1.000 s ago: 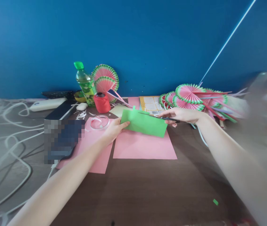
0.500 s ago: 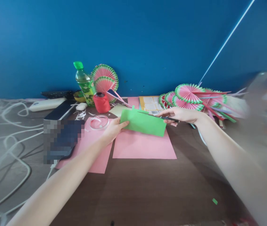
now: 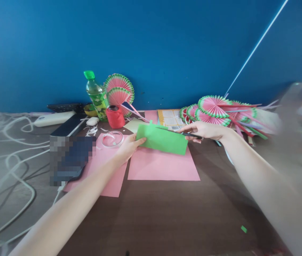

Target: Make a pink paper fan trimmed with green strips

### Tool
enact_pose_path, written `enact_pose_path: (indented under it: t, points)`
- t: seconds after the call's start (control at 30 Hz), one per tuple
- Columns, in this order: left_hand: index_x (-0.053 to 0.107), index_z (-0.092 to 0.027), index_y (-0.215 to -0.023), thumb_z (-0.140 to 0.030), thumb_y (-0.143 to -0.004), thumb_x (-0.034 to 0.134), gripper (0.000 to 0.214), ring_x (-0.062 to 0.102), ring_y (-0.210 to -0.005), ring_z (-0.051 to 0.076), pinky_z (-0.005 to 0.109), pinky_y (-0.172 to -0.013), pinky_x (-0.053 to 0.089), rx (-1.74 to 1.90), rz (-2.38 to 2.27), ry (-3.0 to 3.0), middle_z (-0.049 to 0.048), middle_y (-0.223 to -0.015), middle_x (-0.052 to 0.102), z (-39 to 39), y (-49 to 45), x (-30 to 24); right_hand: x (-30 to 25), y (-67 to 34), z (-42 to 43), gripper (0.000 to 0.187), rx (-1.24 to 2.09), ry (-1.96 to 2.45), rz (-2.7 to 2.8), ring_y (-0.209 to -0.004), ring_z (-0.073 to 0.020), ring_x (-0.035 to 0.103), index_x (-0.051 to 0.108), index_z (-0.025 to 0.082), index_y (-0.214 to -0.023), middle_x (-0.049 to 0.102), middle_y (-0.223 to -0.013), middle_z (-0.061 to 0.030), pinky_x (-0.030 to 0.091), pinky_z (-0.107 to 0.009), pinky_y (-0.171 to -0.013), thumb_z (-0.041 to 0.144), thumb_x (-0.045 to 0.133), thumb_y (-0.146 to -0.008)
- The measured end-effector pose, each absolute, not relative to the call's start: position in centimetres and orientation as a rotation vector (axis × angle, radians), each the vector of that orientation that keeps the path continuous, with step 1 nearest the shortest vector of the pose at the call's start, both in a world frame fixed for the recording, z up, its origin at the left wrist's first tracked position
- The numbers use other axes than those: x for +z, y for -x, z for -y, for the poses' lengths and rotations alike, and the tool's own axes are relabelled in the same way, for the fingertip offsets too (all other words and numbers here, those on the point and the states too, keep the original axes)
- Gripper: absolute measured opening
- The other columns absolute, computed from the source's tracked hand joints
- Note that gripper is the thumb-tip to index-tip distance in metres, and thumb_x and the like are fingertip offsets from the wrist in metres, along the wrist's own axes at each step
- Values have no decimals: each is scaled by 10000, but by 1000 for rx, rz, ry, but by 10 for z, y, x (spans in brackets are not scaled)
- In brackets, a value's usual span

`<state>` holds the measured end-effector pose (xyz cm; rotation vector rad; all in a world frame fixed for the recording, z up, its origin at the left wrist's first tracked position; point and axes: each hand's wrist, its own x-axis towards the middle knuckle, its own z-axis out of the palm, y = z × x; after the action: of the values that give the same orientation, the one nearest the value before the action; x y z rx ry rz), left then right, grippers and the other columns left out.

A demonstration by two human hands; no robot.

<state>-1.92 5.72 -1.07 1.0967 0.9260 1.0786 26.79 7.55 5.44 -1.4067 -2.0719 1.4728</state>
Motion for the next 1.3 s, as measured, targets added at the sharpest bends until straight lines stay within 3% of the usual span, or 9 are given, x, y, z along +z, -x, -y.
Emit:
enact_pose_path:
  t: [0.9, 1.3]
  points:
    - [651, -126, -827, -236, -618, 723, 247, 656, -757, 173, 331, -802, 510, 1078, -923, -1118, 53, -826, 706, -57, 20, -12, 56, -264, -75, 482, 1439, 1391, 2119, -414, -35, 405, 625, 196, -1162, 594, -627, 10, 282, -202, -393, 316, 642, -695]
    - [618, -115, -816, -149, -639, 669, 187, 627, -660, 132, 265, -633, 545, 1145, -921, -1003, 43, -789, 682, -54, 18, -4, 56, -280, -78, 522, 1710, 1180, 2079, -404, -22, 362, 600, 118, -1163, 493, -593, 25, 229, -173, -326, 358, 684, -707]
